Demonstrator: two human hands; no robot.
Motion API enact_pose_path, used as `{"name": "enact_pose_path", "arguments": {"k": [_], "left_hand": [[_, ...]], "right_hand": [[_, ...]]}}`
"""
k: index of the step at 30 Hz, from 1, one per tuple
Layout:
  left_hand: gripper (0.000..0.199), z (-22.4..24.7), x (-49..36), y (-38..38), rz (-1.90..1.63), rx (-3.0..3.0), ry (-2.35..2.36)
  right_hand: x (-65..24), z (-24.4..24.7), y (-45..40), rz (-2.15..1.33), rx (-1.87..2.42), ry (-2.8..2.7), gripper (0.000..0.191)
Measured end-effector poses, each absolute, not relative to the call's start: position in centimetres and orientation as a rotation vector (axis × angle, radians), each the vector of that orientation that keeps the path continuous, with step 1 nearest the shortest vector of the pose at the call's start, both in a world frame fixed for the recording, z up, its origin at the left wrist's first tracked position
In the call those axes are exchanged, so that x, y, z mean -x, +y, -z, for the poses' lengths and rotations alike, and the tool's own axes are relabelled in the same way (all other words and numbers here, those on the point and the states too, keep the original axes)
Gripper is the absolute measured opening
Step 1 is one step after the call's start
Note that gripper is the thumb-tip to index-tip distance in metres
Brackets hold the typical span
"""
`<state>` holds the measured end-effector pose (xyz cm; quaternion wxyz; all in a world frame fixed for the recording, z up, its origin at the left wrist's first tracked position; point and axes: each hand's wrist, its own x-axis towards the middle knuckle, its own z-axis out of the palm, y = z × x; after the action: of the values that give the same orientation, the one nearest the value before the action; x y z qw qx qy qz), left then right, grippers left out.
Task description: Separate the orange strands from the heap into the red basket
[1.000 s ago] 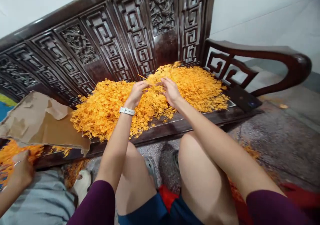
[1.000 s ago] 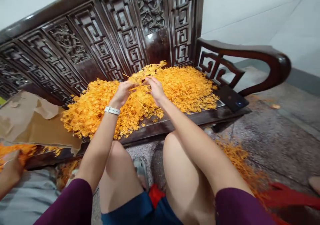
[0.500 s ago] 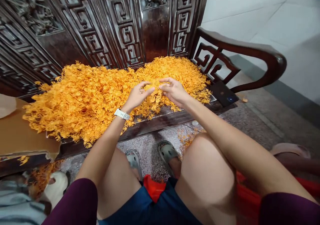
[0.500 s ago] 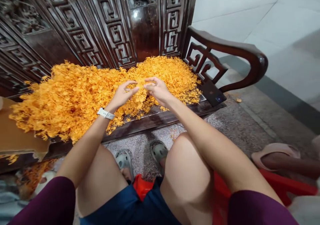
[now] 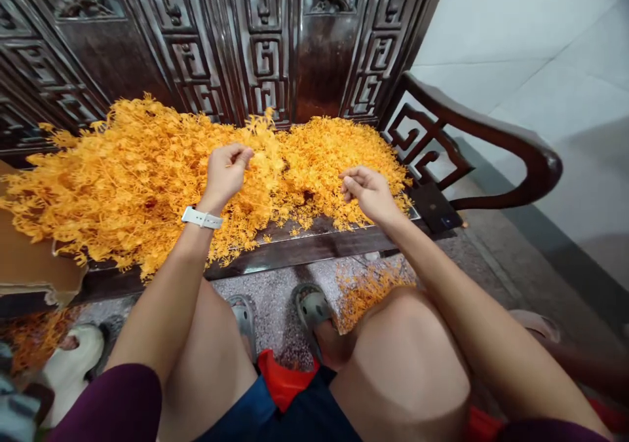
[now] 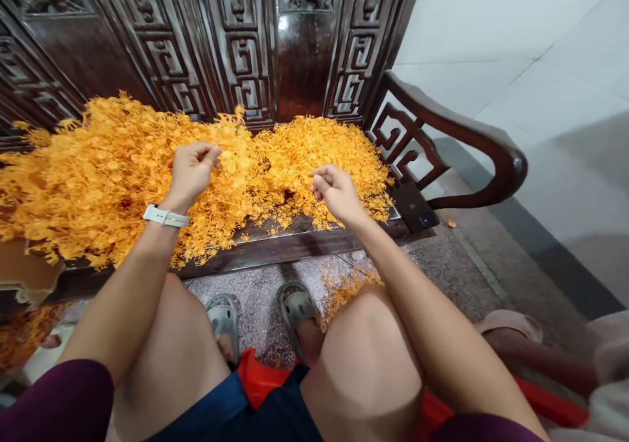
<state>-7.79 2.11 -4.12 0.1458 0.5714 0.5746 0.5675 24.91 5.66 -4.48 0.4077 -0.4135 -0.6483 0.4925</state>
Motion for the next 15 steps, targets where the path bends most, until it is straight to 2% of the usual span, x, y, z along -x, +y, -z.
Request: {"name": "enact_pose_path", "arguments": {"k": [8, 10, 15], "left_hand": [[0.020, 4.6, 2.3, 0.7, -1.466, -1.833, 1.381], [0.021, 4.5, 1.0, 0.2, -1.443, -1.907, 1.344], [0.022, 4.8, -0.9, -0.6, -1.445, -1.792, 1.253]], "right_hand": [[-22.0, 3.6, 3.2, -1.421, 0.907, -1.720, 0.052], [-21.2, 3.7, 3.1, -1.427, 0.880, -1.715, 0.053], [-20.3, 4.8, 4.2, -1.198, 0.801, -1.805, 0.037]]}}
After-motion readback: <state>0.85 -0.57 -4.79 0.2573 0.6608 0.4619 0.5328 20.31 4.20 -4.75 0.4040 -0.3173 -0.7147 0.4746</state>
